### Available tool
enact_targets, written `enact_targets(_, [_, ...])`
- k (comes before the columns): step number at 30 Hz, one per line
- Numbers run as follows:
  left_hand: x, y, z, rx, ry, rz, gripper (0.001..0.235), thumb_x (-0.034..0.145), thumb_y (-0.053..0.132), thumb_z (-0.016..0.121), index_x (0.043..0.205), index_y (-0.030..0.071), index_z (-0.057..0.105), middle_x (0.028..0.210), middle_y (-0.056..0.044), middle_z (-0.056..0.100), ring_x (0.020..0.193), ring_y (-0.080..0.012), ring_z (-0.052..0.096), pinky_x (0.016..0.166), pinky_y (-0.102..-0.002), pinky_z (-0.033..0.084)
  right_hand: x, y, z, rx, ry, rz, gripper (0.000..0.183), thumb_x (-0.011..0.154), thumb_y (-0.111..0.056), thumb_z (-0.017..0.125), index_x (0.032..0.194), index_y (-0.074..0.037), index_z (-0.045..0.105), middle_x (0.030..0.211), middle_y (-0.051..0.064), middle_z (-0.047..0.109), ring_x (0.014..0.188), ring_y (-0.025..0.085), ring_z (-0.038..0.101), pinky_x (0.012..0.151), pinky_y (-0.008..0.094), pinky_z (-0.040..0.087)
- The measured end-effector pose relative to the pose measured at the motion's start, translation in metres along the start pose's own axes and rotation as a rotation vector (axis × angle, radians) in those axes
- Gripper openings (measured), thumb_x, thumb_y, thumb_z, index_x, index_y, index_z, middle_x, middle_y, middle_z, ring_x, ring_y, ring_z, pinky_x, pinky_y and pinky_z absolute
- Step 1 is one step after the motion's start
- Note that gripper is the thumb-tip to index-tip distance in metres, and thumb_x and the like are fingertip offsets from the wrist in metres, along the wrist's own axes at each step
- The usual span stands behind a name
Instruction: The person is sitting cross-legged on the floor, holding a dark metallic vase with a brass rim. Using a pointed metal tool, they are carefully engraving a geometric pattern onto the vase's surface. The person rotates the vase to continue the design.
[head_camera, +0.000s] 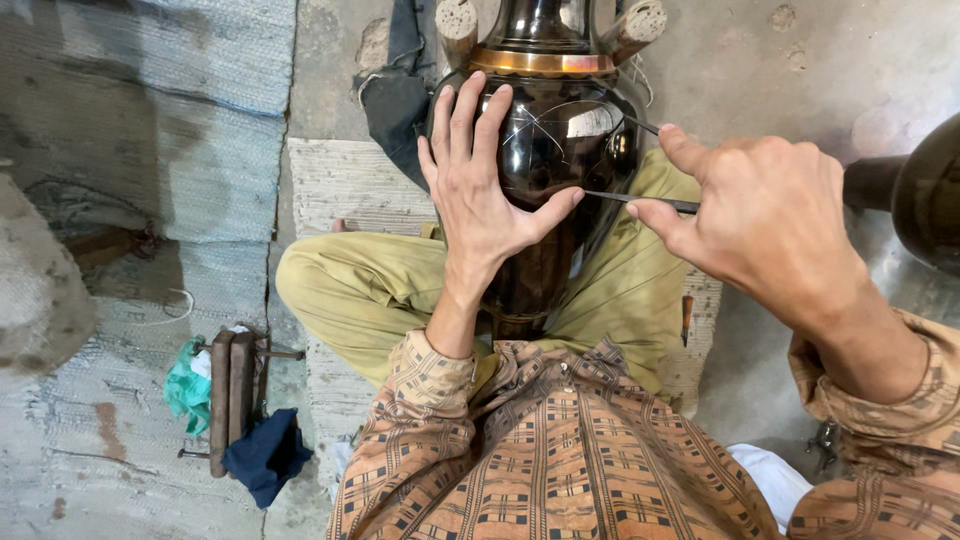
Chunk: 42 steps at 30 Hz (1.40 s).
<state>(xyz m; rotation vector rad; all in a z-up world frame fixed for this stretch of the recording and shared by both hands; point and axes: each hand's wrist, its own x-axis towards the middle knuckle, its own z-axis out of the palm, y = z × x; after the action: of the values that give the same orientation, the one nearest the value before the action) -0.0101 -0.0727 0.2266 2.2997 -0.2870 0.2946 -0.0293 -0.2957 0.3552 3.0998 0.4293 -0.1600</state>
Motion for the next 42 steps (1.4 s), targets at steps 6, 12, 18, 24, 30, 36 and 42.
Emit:
enact_targets(6, [-0.001,-0.001,0.003,0.006,0.002,-0.009,0.104,0.068,0.066,0.086,0.151,0.016,0.048,0.162,-0.008,0.038,0.156,-0.0344,0.030,0.122,-0.067,0.025,0.006,-0.011,-0.012,0.008,-0.145,0.189,0.061,0.080,-0.057,0.082,0.129,-0.020,0.076,0.056,0.017,0.064,0.053,0.034,0.065,0.052,0.043,0.053])
enact_targets(12, [-0.002,-0.005,0.006,0.017,0.002,-0.009,0.107,0.065,0.067,0.087,0.151,0.017,0.047,0.162,-0.007,0.038,0.156,-0.0342,0.029,0.119,-0.071,0.026,0.014,-0.021,-0.021,0.056,-0.228,0.315,0.065,0.079,-0.060,0.083,0.132,-0.024,0.074,0.062,0.022,0.065,0.060,0.040,0.068,0.058,0.047,0.055])
enact_targets(18, [-0.002,-0.007,0.010,0.029,0.020,0.002,0.108,0.065,0.068,0.088,0.150,0.017,0.047,0.161,-0.007,0.038,0.154,-0.0342,0.031,0.114,-0.074,0.027,0.012,-0.025,-0.027,0.136,-0.092,0.253,0.063,0.078,-0.061,0.085,0.127,-0.021,0.078,0.067,0.024,0.067,0.065,0.041,0.069,0.064,0.049,0.055])
enact_targets(24, [-0.002,-0.012,0.014,0.037,0.038,0.011,0.108,0.064,0.069,0.088,0.149,0.017,0.047,0.160,-0.006,0.039,0.153,-0.0344,0.031,0.112,-0.075,0.027,0.010,-0.035,-0.029,0.067,-0.076,0.270,0.064,0.077,-0.061,0.086,0.127,-0.022,0.077,0.065,0.022,0.067,0.063,0.039,0.068,0.061,0.048,0.054])
enact_targets(30, [-0.007,-0.030,0.018,-0.083,0.027,0.031,0.092,0.081,0.063,0.075,0.154,0.016,0.043,0.165,-0.007,0.037,0.158,-0.0352,0.028,0.118,-0.069,0.024,-0.003,-0.053,-0.025,-0.107,0.122,0.027,0.065,0.081,-0.037,0.083,0.139,-0.013,0.066,0.070,0.010,0.068,0.056,0.026,0.066,0.052,0.043,0.053])
enact_targets(36, [-0.020,-0.062,0.024,-0.372,0.032,0.052,0.073,0.093,0.050,0.055,0.157,0.016,0.044,0.168,-0.008,0.036,0.162,-0.0331,0.024,0.129,-0.058,0.012,-0.018,-0.070,-0.021,-0.235,-0.101,-0.237,0.041,0.104,0.000,0.057,0.143,-0.014,0.057,0.080,0.013,0.068,0.055,0.021,0.066,0.041,0.033,0.050])
enact_targets(42, [-0.037,-0.072,0.031,-0.481,0.106,0.083,0.064,0.095,0.038,0.054,0.155,0.018,0.044,0.170,-0.003,0.034,0.163,-0.0255,0.022,0.131,-0.048,0.014,-0.026,-0.093,-0.025,-0.378,0.041,-0.424,0.038,0.090,-0.011,0.062,0.127,-0.016,0.069,0.117,0.028,0.065,0.070,0.029,0.073,0.044,0.032,0.056])
